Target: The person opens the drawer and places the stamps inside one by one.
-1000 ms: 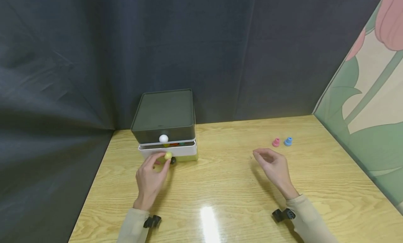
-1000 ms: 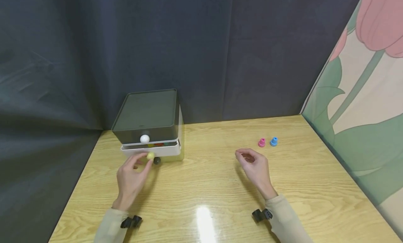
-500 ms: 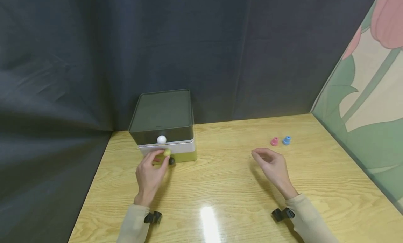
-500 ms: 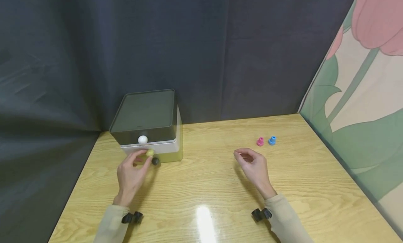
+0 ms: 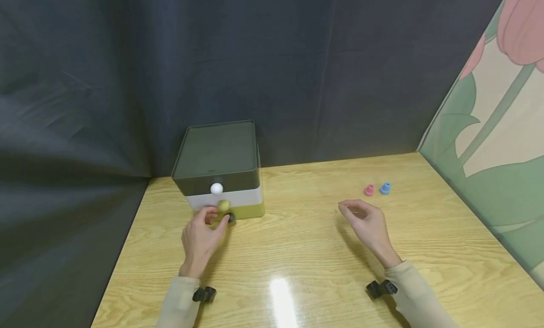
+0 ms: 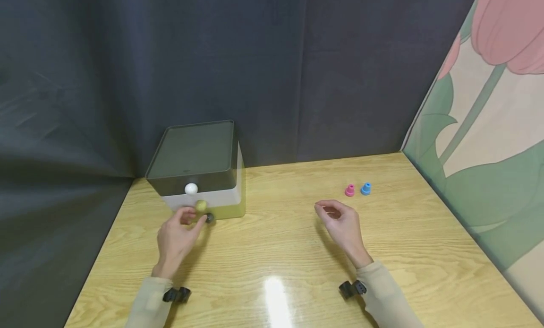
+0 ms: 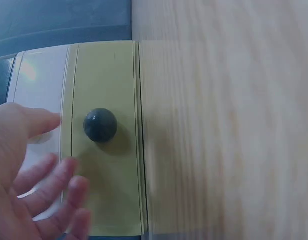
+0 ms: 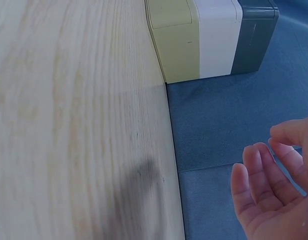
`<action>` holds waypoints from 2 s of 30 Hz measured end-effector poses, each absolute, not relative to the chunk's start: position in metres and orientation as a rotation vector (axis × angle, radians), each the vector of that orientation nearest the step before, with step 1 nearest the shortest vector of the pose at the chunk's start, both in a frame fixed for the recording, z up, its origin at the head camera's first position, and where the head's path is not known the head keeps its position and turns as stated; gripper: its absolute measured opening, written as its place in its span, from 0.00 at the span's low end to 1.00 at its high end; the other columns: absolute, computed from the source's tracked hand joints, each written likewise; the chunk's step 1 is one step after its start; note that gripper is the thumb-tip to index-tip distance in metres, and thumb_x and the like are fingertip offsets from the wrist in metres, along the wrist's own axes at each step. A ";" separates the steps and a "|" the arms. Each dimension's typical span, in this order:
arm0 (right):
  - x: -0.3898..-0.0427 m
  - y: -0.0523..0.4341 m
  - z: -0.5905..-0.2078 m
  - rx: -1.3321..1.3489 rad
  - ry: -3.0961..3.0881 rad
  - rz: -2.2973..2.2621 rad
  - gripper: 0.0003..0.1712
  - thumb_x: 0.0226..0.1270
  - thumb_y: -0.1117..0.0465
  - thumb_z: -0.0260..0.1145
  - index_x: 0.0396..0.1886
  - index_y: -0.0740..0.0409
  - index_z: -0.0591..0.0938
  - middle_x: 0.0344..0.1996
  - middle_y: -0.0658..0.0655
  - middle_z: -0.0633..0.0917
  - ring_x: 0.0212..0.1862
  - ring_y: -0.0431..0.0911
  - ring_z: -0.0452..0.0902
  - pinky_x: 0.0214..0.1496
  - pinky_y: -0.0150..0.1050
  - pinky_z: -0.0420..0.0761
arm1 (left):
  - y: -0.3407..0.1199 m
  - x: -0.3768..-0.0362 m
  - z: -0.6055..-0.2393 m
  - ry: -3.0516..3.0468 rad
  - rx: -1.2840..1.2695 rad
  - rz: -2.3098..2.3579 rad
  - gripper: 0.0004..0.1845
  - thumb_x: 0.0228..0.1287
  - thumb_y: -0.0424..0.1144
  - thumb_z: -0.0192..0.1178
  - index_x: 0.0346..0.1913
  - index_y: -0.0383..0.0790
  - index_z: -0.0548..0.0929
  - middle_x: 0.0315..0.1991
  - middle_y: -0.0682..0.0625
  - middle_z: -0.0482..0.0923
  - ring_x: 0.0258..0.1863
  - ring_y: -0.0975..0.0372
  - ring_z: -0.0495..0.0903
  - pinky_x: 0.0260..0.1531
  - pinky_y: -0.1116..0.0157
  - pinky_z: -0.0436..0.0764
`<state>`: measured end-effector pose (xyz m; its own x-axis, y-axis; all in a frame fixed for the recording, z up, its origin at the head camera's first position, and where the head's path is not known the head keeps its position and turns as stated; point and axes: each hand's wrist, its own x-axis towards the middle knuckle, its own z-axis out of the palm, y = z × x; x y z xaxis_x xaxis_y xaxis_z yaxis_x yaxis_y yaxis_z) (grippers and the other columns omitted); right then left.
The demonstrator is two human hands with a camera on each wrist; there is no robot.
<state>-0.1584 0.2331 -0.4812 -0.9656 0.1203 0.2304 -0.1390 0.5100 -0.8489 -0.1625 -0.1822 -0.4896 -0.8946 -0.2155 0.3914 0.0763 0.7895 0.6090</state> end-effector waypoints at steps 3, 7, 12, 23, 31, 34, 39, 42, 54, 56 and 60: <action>-0.158 0.232 -0.480 0.017 -2.488 1.440 0.14 0.77 0.55 0.69 0.50 0.61 0.90 0.51 0.63 0.92 0.43 0.29 0.85 0.47 0.27 0.83 | -0.183 -0.162 -0.491 -2.643 0.139 -0.855 0.18 0.65 0.55 0.74 0.48 0.47 0.90 0.41 0.52 0.92 0.35 0.56 0.87 0.32 0.57 0.78; -0.157 0.231 -0.480 0.020 -2.479 1.452 0.14 0.77 0.55 0.69 0.50 0.61 0.91 0.50 0.64 0.92 0.43 0.29 0.85 0.47 0.27 0.83 | -0.180 -0.164 -0.492 -2.724 0.137 -0.837 0.18 0.66 0.56 0.73 0.49 0.48 0.91 0.43 0.51 0.93 0.34 0.57 0.87 0.30 0.58 0.77; -0.156 0.231 -0.480 0.016 -2.482 1.451 0.14 0.77 0.55 0.69 0.50 0.61 0.91 0.51 0.64 0.92 0.42 0.27 0.84 0.47 0.27 0.83 | -0.176 -0.167 -0.492 -2.788 0.175 -0.807 0.20 0.65 0.57 0.72 0.50 0.47 0.92 0.46 0.51 0.93 0.36 0.54 0.89 0.32 0.56 0.79; -0.156 0.232 -0.482 0.028 -2.477 1.445 0.14 0.77 0.56 0.69 0.51 0.62 0.90 0.51 0.64 0.92 0.41 0.23 0.83 0.47 0.26 0.83 | -0.173 -0.170 -0.490 -2.773 0.156 -0.775 0.19 0.65 0.54 0.72 0.49 0.44 0.93 0.39 0.52 0.94 0.35 0.49 0.90 0.31 0.54 0.81; -0.155 0.233 -0.482 0.015 -2.494 1.438 0.15 0.78 0.55 0.69 0.52 0.60 0.90 0.52 0.62 0.92 0.42 0.24 0.82 0.49 0.26 0.82 | -0.175 -0.168 -0.491 -2.771 0.120 -0.757 0.16 0.64 0.53 0.73 0.46 0.45 0.94 0.37 0.52 0.94 0.33 0.50 0.89 0.28 0.55 0.79; -0.154 0.234 -0.481 0.012 -2.500 1.426 0.15 0.78 0.54 0.69 0.52 0.60 0.90 0.51 0.62 0.92 0.43 0.23 0.82 0.49 0.25 0.81 | -0.175 -0.165 -0.490 -2.786 0.112 -0.767 0.16 0.63 0.53 0.73 0.44 0.46 0.95 0.35 0.54 0.93 0.32 0.53 0.89 0.29 0.57 0.79; -0.154 0.235 -0.481 0.020 -2.493 1.417 0.14 0.78 0.55 0.69 0.51 0.60 0.91 0.51 0.62 0.92 0.43 0.23 0.82 0.49 0.24 0.81 | -0.176 -0.156 -0.486 -2.818 0.109 -0.793 0.15 0.63 0.54 0.73 0.44 0.47 0.95 0.32 0.58 0.92 0.29 0.59 0.88 0.28 0.61 0.78; -0.155 0.235 -0.481 0.024 -2.488 1.424 0.14 0.77 0.55 0.69 0.51 0.59 0.91 0.50 0.62 0.92 0.42 0.23 0.82 0.49 0.24 0.81 | -0.175 -0.149 -0.483 -2.834 0.109 -0.801 0.14 0.63 0.53 0.73 0.43 0.49 0.95 0.32 0.58 0.92 0.29 0.60 0.88 0.29 0.61 0.79; -0.155 0.236 -0.481 0.036 -2.501 1.442 0.14 0.77 0.54 0.70 0.51 0.59 0.91 0.51 0.61 0.92 0.43 0.24 0.82 0.48 0.25 0.82 | -0.174 -0.122 -0.481 -2.873 0.105 -0.782 0.14 0.61 0.53 0.76 0.44 0.50 0.96 0.31 0.60 0.92 0.29 0.62 0.89 0.25 0.64 0.77; -0.155 0.237 -0.482 0.041 -2.506 1.440 0.14 0.77 0.55 0.70 0.51 0.59 0.91 0.51 0.61 0.92 0.43 0.23 0.82 0.48 0.26 0.82 | -0.174 -0.118 -0.480 -2.885 0.099 -0.780 0.13 0.61 0.53 0.76 0.43 0.50 0.96 0.30 0.60 0.92 0.28 0.63 0.88 0.23 0.64 0.76; -0.156 0.238 -0.482 0.055 -2.514 1.429 0.14 0.77 0.55 0.70 0.51 0.59 0.91 0.50 0.62 0.92 0.42 0.25 0.83 0.48 0.26 0.82 | -0.174 -0.110 -0.477 -2.898 0.087 -0.773 0.12 0.62 0.53 0.75 0.40 0.50 0.95 0.30 0.59 0.92 0.28 0.62 0.89 0.23 0.65 0.76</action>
